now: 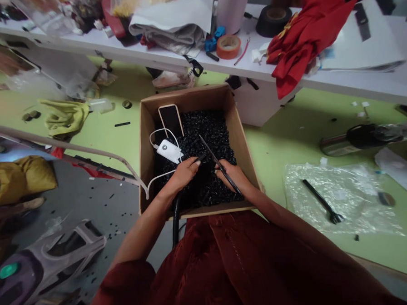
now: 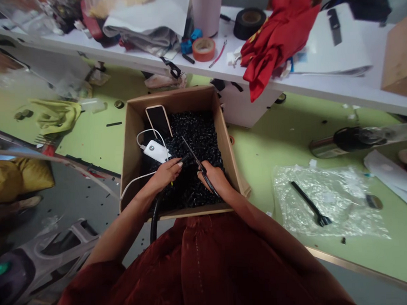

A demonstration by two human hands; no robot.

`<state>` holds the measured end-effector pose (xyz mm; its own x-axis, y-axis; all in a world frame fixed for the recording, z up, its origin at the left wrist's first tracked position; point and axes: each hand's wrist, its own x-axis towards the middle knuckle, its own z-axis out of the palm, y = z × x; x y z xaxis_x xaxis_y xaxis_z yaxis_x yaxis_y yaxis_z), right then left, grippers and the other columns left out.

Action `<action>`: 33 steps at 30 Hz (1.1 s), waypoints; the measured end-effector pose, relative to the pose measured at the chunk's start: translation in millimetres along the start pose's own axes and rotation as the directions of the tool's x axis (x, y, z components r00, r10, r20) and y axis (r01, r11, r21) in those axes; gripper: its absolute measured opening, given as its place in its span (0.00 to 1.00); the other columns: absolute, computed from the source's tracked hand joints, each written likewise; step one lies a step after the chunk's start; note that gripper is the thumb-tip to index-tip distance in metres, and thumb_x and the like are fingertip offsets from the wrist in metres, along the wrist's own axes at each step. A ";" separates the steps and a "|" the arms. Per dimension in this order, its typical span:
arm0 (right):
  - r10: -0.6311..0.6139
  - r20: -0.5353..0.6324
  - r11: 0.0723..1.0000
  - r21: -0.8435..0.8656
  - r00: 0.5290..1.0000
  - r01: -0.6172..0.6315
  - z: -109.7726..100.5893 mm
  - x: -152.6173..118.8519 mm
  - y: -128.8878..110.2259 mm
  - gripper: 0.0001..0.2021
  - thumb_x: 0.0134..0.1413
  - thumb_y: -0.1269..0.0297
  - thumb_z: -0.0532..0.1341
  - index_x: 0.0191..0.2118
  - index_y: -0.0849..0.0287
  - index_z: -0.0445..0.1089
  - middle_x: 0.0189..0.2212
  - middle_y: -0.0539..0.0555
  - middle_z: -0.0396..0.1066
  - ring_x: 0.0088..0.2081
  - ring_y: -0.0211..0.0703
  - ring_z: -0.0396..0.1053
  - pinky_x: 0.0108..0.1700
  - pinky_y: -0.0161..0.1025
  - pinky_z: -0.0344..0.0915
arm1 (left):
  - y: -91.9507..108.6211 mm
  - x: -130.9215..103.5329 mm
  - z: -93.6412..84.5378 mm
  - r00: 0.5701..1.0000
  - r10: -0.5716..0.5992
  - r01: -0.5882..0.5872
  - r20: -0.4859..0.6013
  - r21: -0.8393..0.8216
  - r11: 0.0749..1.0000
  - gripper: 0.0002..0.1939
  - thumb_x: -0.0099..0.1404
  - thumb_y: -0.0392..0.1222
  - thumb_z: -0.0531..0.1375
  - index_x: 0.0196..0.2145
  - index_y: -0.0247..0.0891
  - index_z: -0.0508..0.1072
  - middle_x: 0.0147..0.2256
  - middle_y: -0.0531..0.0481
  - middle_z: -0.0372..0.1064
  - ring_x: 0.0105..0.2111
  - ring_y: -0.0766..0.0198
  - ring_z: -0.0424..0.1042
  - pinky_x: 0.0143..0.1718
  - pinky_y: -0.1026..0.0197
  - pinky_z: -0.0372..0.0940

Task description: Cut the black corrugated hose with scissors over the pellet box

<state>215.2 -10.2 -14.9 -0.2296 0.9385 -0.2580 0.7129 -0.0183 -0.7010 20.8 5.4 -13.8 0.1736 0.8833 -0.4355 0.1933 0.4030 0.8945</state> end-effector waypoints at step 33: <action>-0.022 -0.017 0.857 0.515 1.000 0.028 -4.9 1.2 -2.8 0.16 0.55 0.51 0.54 0.43 0.57 0.61 0.25 0.47 0.64 0.26 0.36 0.66 0.28 0.35 0.67 | 19.9 -17.7 14.4 0.943 -0.068 0.153 0.324 -0.244 0.958 0.30 0.57 0.42 0.63 0.56 0.34 0.63 0.25 0.58 0.59 0.16 0.79 0.55 0.16 0.70 0.50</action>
<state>216.2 -7.3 -10.0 -0.2344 0.9443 -0.2311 0.2629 -0.1673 -0.9502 35.4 -5.7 10.3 0.4639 0.7281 -0.5047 -0.0234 0.5796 0.8145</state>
